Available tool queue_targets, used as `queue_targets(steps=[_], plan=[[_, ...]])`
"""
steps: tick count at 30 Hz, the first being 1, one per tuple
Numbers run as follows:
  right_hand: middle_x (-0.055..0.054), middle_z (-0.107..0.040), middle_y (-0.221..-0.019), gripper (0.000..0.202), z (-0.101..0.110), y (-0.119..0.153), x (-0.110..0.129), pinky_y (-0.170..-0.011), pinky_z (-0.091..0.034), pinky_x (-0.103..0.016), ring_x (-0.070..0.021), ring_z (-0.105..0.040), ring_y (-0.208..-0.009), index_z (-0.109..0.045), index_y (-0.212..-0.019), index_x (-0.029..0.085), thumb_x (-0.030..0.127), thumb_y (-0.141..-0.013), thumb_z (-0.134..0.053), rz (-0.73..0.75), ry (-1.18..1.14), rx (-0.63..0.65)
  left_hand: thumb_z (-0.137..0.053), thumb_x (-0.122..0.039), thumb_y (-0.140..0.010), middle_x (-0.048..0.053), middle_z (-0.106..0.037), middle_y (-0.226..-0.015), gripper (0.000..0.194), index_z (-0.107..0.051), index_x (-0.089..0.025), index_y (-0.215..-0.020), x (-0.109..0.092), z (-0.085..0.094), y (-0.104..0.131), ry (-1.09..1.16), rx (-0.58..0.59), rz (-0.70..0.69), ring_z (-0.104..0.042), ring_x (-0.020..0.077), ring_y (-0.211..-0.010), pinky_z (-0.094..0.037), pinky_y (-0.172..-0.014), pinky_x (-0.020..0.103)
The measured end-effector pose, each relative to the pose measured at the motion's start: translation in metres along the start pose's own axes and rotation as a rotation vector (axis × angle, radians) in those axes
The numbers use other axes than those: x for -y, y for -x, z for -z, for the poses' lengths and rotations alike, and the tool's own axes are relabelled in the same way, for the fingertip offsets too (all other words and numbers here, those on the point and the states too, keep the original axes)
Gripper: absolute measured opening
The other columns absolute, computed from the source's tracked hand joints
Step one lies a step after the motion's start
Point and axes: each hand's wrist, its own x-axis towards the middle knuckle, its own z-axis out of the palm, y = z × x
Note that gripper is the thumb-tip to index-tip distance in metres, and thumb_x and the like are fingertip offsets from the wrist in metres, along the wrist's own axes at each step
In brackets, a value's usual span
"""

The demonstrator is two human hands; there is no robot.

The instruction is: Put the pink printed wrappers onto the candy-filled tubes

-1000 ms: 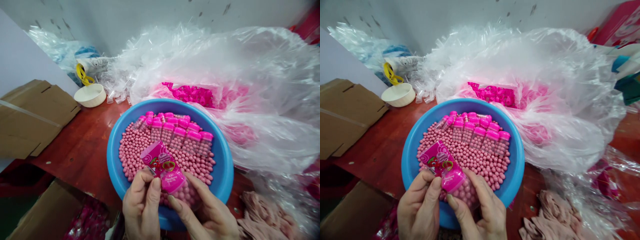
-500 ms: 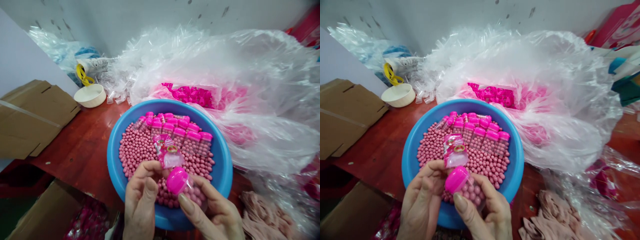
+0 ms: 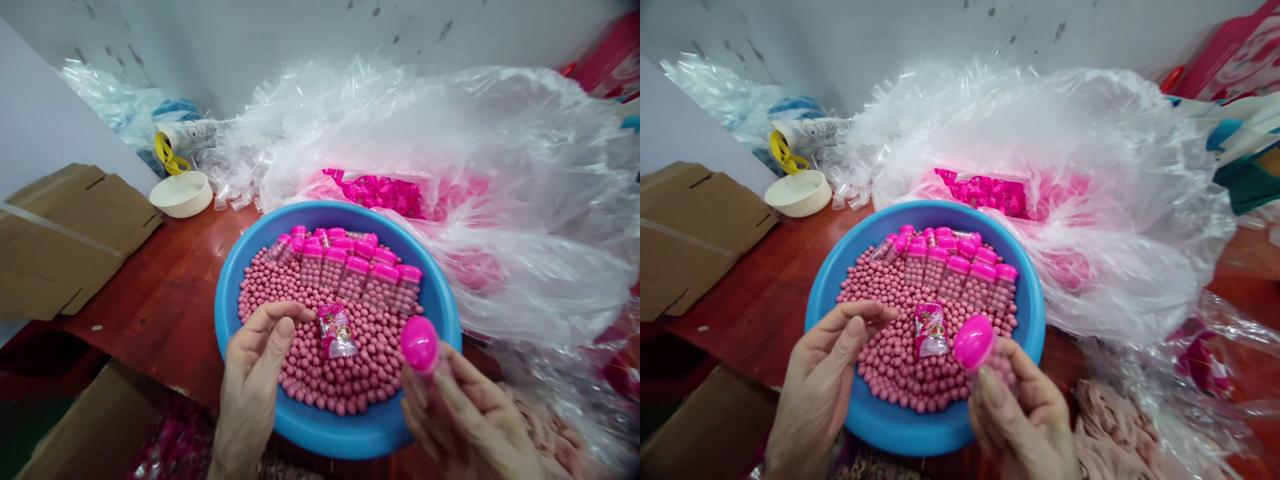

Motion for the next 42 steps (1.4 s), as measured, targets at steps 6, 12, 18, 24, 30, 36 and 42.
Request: queue_targets(steps=[6, 12, 18, 24, 30, 36, 42], plan=[[0.008, -0.044, -0.048, 0.033, 0.010, -0.010, 0.006, -0.034, -0.033, -0.010, 0.0005, -0.033, -0.035, -0.066, -0.076, 0.022, 0.038, -0.056, -0.086, 0.045, -0.090, 0.020, -0.060, -0.026, -0.085, 0.006, -0.063, -0.113, 0.024, -0.059, -0.021, -0.109, -0.011, 0.009, -0.029, -0.838, 0.381, -0.269, -0.055, 0.0231, -0.108, -0.040, -0.093, 0.036], [0.007, -0.049, -0.046, 0.030, 0.012, -0.015, -0.007, -0.034, -0.036, -0.012, -0.0029, -0.040, -0.035, -0.065, -0.082, 0.022, 0.035, -0.063, -0.083, 0.134, -0.080, 0.088, -0.045, -0.032, -0.092, 0.013, -0.058, -0.111, 0.028, -0.052, -0.015, -0.113, -0.007, -0.001, -0.051, -1.032, 0.774, -0.444, -0.051, 0.0266, -0.105, -0.039, -0.092, 0.042], [0.005, -0.065, -0.056, 0.030, 0.005, -0.014, -0.006, -0.052, -0.046, -0.011, -0.0045, -0.057, -0.049, -0.066, -0.082, 0.021, 0.029, -0.060, -0.085, 0.201, -0.028, 0.053, -0.053, -0.018, -0.085, 0.005, -0.055, -0.091, 0.002, -0.054, -0.018, -0.084, 0.008, -0.011, -0.061, -0.949, 0.791, -0.403, -0.051, 0.0210, -0.089, -0.041, -0.082, 0.037], [0.006, -0.069, -0.073, 0.026, 0.008, -0.034, -0.002, -0.063, -0.049, -0.015, -0.0084, -0.062, -0.067, -0.066, -0.084, 0.023, 0.028, -0.065, -0.082, 0.323, 0.236, 0.216, -0.065, -0.014, -0.075, -0.004, -0.050, -0.066, 0.022, -0.049, -0.018, -0.060, -0.015, -0.014, -0.056, -0.812, 0.773, -0.261, -0.049, 0.0132, -0.063, -0.037, -0.059, 0.027], [0.003, -0.071, -0.088, 0.019, -0.004, -0.039, -0.005, -0.074, -0.050, -0.021, -0.0124, -0.064, -0.081, -0.067, -0.099, 0.025, 0.032, -0.081, -0.066, 0.468, 0.461, 0.389, -0.059, -0.010, -0.078, -0.002, -0.055, -0.069, 0.014, -0.059, -0.016, -0.065, -0.031, -0.008, -0.034, -0.721, 0.775, -0.222, -0.053, 0.0135, -0.068, -0.039, -0.064, 0.027], [-0.001, -0.067, -0.076, 0.006, -0.010, -0.025, -0.011, -0.066, -0.046, -0.026, -0.0166, -0.059, -0.076, -0.072, -0.081, 0.019, 0.022, -0.077, -0.069, 0.529, 0.598, 0.427, -0.052, -0.006, -0.079, -0.002, -0.060, -0.077, 0.021, -0.067, -0.020, -0.077, -0.027, -0.002, -0.023, -0.729, 0.905, -0.195, -0.056, 0.0148, -0.075, -0.042, -0.069, 0.026], [0.000, -0.065, -0.092, 0.012, -0.005, -0.024, -0.008, -0.080, -0.045, -0.028, -0.0162, -0.060, -0.089, -0.072, -0.084, 0.023, 0.014, -0.077, -0.070, 0.658, 0.607, 0.503, -0.050, -0.012, -0.084, -0.001, -0.062, -0.078, 0.020, -0.067, -0.021, -0.078, -0.029, -0.001, -0.018, -0.784, 0.934, -0.299, -0.057, 0.0154, -0.074, -0.043, -0.067, 0.025]])
